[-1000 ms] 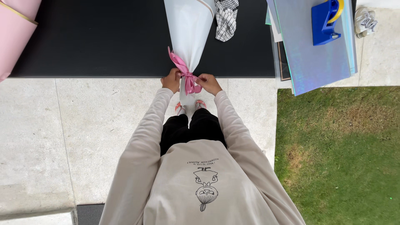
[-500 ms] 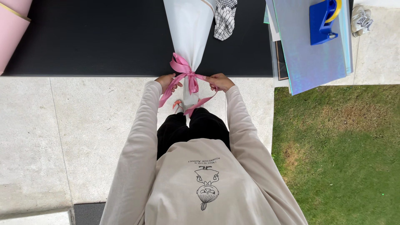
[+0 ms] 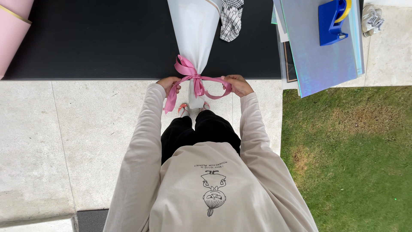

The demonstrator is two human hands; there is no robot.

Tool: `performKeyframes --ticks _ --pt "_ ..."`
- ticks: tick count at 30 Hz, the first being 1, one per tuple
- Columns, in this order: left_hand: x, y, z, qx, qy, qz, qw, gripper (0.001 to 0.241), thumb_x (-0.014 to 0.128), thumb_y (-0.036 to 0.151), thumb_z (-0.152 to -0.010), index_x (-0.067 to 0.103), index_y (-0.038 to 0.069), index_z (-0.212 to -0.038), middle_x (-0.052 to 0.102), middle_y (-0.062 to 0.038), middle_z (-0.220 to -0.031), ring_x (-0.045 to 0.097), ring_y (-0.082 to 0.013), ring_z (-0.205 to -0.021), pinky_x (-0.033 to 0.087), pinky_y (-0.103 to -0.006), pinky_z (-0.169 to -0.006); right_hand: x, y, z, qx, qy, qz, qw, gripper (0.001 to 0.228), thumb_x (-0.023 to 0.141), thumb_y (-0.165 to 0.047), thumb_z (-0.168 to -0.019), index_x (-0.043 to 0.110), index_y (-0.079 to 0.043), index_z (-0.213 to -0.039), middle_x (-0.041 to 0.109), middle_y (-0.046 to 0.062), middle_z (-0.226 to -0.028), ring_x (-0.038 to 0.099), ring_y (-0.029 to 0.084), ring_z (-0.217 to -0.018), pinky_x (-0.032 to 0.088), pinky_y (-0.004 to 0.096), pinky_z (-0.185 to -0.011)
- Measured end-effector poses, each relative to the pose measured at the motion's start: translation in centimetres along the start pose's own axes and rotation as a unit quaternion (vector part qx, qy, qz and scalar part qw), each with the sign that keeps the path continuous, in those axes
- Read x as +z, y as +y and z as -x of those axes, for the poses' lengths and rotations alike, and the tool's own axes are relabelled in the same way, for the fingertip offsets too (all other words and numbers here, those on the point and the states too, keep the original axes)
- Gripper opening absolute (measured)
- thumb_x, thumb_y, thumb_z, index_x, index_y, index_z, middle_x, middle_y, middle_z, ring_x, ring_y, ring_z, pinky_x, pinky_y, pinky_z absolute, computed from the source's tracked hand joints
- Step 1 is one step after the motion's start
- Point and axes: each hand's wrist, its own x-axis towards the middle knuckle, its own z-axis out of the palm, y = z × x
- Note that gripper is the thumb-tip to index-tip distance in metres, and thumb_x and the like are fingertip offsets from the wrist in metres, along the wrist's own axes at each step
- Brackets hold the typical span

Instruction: The person wraps a bouquet of yellow and red flowers in white paper and ties a pink ribbon around the base.

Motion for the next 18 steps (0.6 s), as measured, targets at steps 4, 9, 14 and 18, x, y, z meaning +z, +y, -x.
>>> performKeyframes --ticks 4,9,14,18 --pt "-0.5 -0.2 -1.6 0.002 -0.007 -0.052 0.999 0.05 0.04 0.049 -0.096 0.061 0.004 -0.1 0.067 -0.004 -0.092 0.047 -0.0038 -0.05 0.043 -0.0176 -0.04 2.1 -0.3 0.4 -0.141 -0.021 -0.067 0.988 0.012 0.07 -0.013 -0.088 0.063 -0.006 -0.084 0.065 0.014 -0.102 0.065 0.013 -0.075 0.056 0.023 -0.072" --pt "-0.7 -1.0 -2.4 0.033 0.003 -0.048 0.998 0.017 0.066 0.021 -0.079 0.062 0.009 -0.09 0.063 -0.003 -0.068 0.061 -0.0115 -0.053 0.054 -0.022 -0.047 4.9 0.0 -0.4 -0.199 -0.059 -0.153 0.966 0.012 0.061 -0.013 -0.095 0.056 -0.007 -0.086 0.064 0.015 -0.09 0.067 0.024 -0.098 0.051 0.029 -0.092" --pt "-1.8 -1.4 -1.6 0.057 0.052 -0.127 0.989 0.028 0.083 0.017 -0.065 0.063 0.005 -0.08 0.063 -0.01 -0.064 0.063 -0.0216 -0.051 0.053 -0.0329 -0.047 5.8 0.4 -1.1 -0.223 -0.063 -0.149 0.961 0.01 0.063 -0.014 -0.093 0.059 -0.006 -0.088 0.063 0.013 -0.087 0.067 0.023 -0.095 0.051 0.029 -0.09" --pt "-0.8 0.0 3.1 0.083 0.063 -0.176 0.979 0.033 0.086 0.022 -0.063 0.063 0.004 -0.077 0.061 -0.01 -0.067 0.062 -0.0223 -0.055 0.049 -0.0347 -0.048 6.5 -0.1 -0.6 -0.24 -0.057 -0.122 0.961 0.008 0.064 -0.011 -0.093 0.062 -0.003 -0.09 0.062 0.01 -0.086 0.064 0.018 -0.091 0.049 0.027 -0.088"
